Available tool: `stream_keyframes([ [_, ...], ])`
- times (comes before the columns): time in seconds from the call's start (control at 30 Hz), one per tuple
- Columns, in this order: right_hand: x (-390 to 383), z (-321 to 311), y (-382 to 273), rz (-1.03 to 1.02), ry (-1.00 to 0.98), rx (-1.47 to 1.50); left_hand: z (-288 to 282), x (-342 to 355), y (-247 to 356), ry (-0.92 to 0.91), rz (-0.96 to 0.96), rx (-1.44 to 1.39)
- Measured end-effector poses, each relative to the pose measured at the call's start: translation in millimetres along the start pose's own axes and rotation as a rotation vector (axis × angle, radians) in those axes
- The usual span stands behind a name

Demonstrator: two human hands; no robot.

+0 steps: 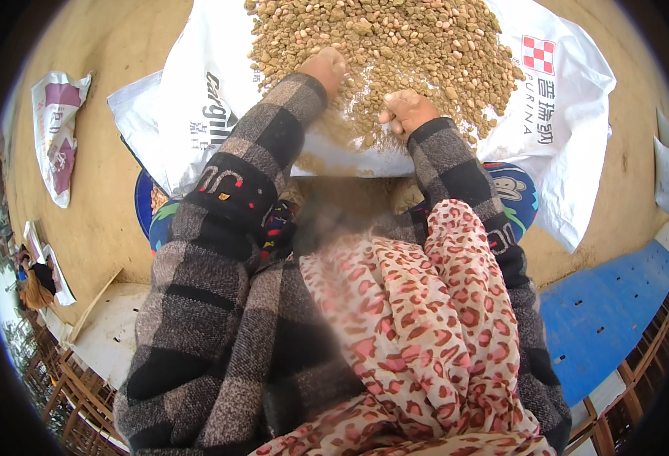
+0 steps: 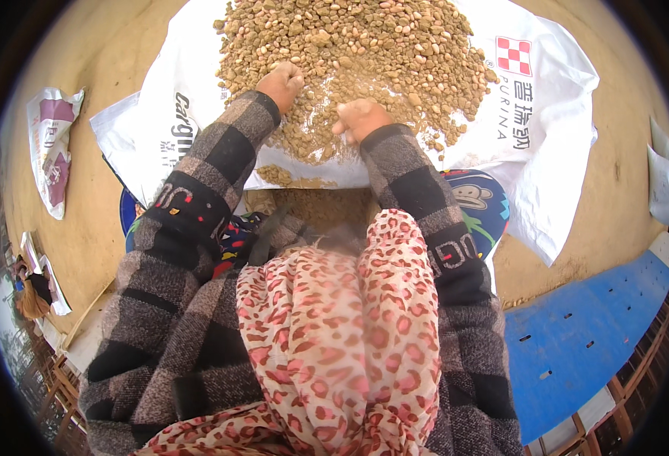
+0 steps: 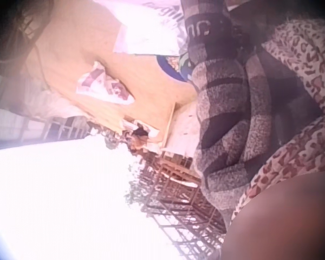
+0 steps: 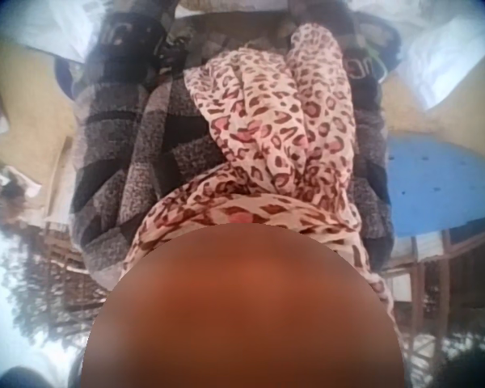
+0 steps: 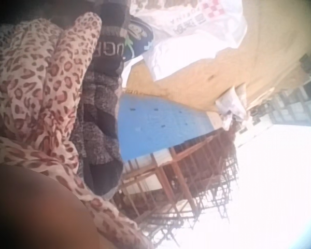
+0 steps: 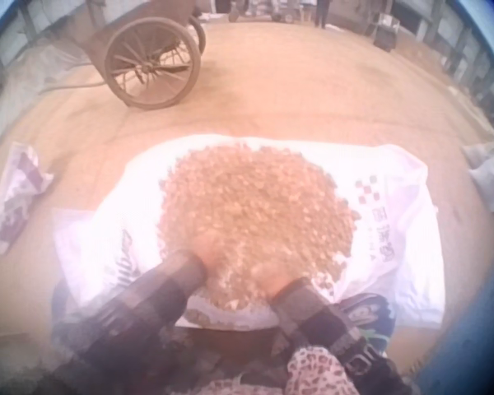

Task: The person sits on the floor and shells peanuts by hand, separating the kernels from the shells. The kernels are placed into a blue bowl while the shells remain on a white sack.

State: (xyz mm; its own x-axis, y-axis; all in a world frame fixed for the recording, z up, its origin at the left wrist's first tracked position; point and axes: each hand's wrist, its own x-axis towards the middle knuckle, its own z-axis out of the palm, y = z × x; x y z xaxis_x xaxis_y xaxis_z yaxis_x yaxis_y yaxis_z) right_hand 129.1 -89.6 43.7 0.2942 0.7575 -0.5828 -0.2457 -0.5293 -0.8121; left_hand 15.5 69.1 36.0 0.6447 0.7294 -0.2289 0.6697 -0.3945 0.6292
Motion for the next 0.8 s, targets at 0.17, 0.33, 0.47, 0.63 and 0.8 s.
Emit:
stream_keyframes([
  [0.17,-4,-7,-8,-0.064,-0.104,0.449,-6,-9,4,-0.125,0.058,0.237],
  [0.33,13,-10,-26,-0.163,0.011,0.248,-8,-10,9,-0.118,-0.194,0.47],
  [0.47,27,5,-51,-0.551,0.497,-0.747,-17,-18,5,-0.109,0.062,0.4],
  [0.63,24,19,-78,-0.276,0.234,-1.442,-38,-40,-5,-0.11,-0.309,-1.172],
  [0.8,25,21,-78,-0.255,0.215,-1.464,-47,-48,0,-0.126,-0.604,-1.483],
])
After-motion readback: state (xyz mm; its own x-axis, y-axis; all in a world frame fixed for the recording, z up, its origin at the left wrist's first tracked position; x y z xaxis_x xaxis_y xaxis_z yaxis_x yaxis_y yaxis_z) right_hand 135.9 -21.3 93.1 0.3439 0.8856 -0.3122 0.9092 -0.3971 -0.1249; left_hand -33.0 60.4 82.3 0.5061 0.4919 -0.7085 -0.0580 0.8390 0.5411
